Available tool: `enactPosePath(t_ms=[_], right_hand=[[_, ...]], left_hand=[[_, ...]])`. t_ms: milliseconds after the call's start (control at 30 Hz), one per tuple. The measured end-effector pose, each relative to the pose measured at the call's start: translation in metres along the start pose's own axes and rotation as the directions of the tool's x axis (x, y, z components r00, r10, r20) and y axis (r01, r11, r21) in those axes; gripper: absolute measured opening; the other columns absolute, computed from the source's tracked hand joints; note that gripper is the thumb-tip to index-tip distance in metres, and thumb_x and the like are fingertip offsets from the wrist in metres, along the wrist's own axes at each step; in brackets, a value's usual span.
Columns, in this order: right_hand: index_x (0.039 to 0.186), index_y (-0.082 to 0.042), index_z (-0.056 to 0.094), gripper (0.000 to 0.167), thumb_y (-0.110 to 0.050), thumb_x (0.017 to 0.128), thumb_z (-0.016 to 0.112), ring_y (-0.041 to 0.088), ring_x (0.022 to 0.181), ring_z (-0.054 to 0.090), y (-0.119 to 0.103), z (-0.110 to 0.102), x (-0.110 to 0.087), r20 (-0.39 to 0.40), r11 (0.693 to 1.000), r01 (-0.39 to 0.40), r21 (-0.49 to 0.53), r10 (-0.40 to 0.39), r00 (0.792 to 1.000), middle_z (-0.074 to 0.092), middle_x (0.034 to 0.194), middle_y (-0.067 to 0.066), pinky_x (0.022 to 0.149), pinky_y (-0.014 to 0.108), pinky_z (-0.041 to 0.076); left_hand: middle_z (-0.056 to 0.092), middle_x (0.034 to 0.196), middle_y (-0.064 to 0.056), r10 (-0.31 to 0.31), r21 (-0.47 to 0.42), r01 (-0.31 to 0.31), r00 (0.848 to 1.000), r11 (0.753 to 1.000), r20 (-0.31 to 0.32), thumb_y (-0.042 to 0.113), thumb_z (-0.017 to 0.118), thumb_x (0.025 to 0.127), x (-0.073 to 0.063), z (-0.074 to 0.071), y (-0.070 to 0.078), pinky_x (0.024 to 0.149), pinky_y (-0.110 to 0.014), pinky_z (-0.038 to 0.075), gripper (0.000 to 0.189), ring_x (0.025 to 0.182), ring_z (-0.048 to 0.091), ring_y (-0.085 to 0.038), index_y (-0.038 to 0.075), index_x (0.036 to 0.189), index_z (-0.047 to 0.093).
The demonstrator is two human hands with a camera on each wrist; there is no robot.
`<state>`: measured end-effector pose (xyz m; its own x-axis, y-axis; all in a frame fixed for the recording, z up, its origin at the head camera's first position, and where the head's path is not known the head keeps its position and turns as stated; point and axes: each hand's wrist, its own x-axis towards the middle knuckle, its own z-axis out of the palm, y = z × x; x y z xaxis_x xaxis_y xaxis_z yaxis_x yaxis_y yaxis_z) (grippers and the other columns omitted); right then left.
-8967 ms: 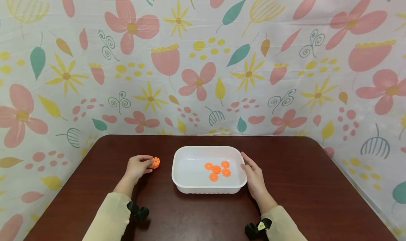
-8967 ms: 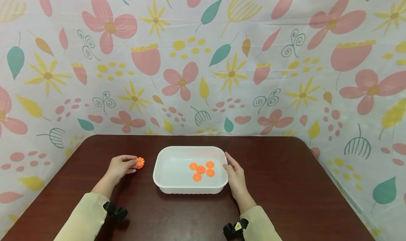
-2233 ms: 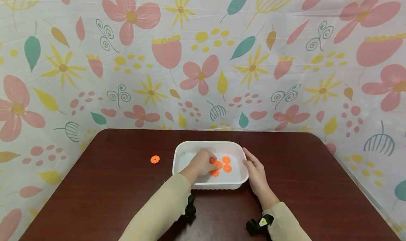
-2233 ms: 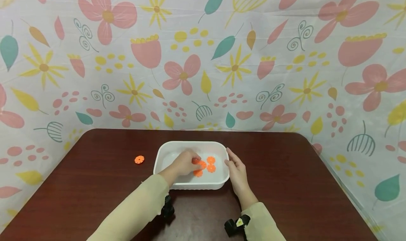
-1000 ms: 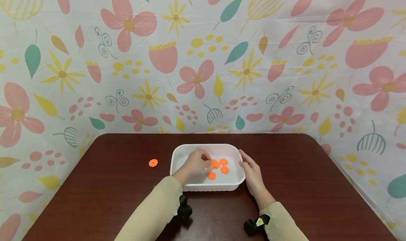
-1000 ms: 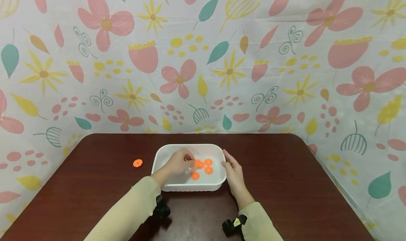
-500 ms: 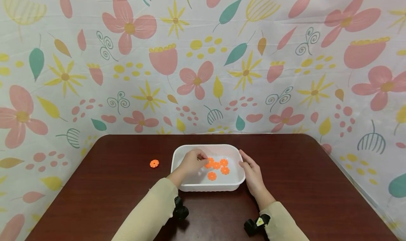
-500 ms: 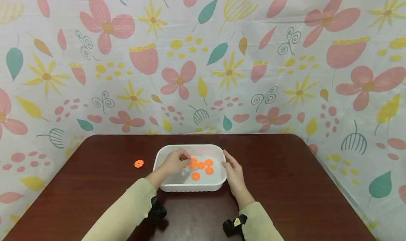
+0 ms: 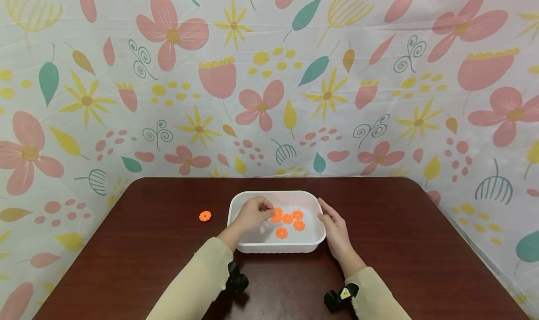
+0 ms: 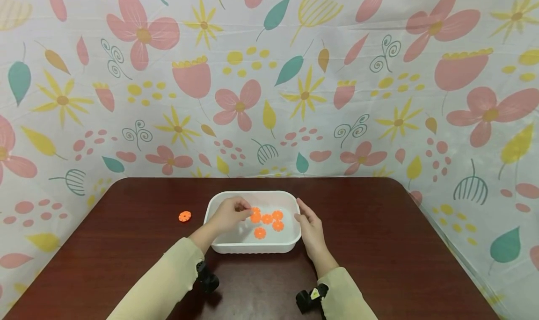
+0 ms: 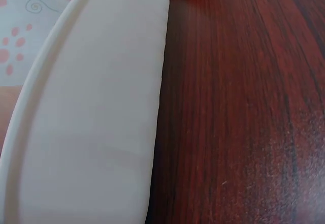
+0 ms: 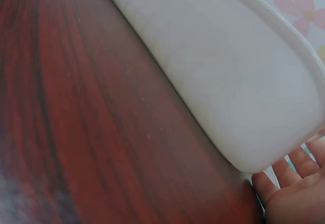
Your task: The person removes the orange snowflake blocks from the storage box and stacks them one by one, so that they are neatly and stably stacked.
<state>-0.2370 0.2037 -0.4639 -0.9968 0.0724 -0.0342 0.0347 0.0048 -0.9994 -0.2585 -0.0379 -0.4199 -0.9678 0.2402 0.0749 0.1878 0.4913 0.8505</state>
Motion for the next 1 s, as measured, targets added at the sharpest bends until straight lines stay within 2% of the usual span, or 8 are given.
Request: enactPosePath(t_ms=[267,567,867,1000], right_hand=[[0.145,-0.016,0.039,0.05,-0.009,0.096,0.043,0.013,0.141,0.026,0.0,0.0,-0.001,0.0,1.0,-0.017,-0.003,0.017,1.0,0.033,0.153,-0.003,0.114,0.035,0.027],[0.145,-0.015,0.038,0.05,-0.009,0.096,0.042,0.014,0.141,0.026,0.0,0.001,-0.001,-0.001,1.0,-0.022,-0.005,0.022,1.0,0.034,0.152,-0.002,0.113,0.036,0.028],[0.145,-0.015,0.039,0.05,-0.008,0.096,0.042,0.013,0.14,0.028,-0.001,0.0,0.0,-0.003,1.0,-0.014,-0.013,0.014,1.0,0.034,0.152,-0.002,0.113,0.036,0.028],[0.145,-0.015,0.039,0.05,-0.008,0.096,0.042,0.013,0.14,0.028,-0.001,0.0,0.0,-0.002,1.0,-0.012,-0.015,0.012,1.0,0.034,0.152,-0.002,0.113,0.035,0.028]], left_hand=[[0.063,0.08,-0.005,-0.03,-0.045,0.029,0.999,0.999,-0.013,0.013,0.068,0.086,-0.002,-0.003,-0.003,0.06,-0.023,0.049,0.008,0.064,0.055,-0.01,0.006,0.088,0.065],[0.062,0.08,-0.004,-0.074,-0.065,0.072,0.997,0.995,-0.033,0.017,0.067,0.088,-0.004,-0.011,-0.006,0.059,-0.024,0.049,0.009,0.067,0.056,-0.013,0.009,0.091,0.066],[0.064,0.079,-0.004,-0.034,-0.126,0.023,0.996,0.992,-0.088,0.013,0.068,0.087,-0.005,-0.019,-0.007,0.062,-0.025,0.05,0.007,0.067,0.058,-0.012,0.007,0.09,0.067],[0.064,0.081,-0.005,-0.05,-0.154,0.033,0.993,0.987,-0.108,0.015,0.068,0.087,-0.006,-0.023,-0.005,0.063,-0.025,0.05,0.007,0.069,0.059,-0.013,0.009,0.091,0.067]])
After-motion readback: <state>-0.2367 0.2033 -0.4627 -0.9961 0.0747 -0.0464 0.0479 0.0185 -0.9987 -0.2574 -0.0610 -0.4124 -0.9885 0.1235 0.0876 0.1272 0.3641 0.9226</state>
